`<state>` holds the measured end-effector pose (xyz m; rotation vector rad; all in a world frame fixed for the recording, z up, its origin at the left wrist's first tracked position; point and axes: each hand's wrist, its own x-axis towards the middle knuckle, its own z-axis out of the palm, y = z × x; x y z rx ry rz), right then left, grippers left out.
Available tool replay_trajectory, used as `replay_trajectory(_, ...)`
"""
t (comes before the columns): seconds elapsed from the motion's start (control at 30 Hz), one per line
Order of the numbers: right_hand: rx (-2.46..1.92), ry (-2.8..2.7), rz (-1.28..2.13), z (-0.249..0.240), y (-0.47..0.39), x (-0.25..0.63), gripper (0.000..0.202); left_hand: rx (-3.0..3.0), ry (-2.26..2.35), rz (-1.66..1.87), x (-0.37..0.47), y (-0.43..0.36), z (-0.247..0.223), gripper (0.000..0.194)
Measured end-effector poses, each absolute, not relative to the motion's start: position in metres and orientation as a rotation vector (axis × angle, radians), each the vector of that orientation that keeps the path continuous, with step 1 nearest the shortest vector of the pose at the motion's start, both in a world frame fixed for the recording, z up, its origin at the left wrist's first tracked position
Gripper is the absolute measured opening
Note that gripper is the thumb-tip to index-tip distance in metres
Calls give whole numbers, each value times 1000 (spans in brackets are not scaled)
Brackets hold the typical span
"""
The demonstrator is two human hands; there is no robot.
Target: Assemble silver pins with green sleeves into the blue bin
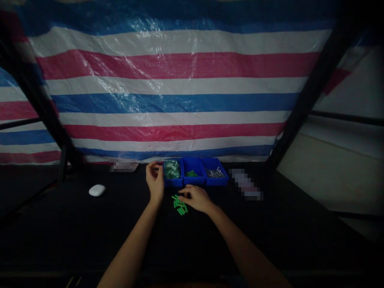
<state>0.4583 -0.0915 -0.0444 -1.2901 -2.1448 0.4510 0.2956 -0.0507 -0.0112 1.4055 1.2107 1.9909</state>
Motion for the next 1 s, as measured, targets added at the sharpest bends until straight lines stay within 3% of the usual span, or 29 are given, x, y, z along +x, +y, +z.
replay_trajectory(0.4,-1302,-2077,551,-48,-89,448,11,1510,1199,1890,298,-50,-9,27)
replay_trajectory(0.77,-965,-1230,1222,-51,-69,452,27,1667,1045,1583,308,-58,-4,20)
replay_trajectory(1.0,-843,-1105,1278,-45,-70,456,31,1813,976,1333,321,-66,-6,20)
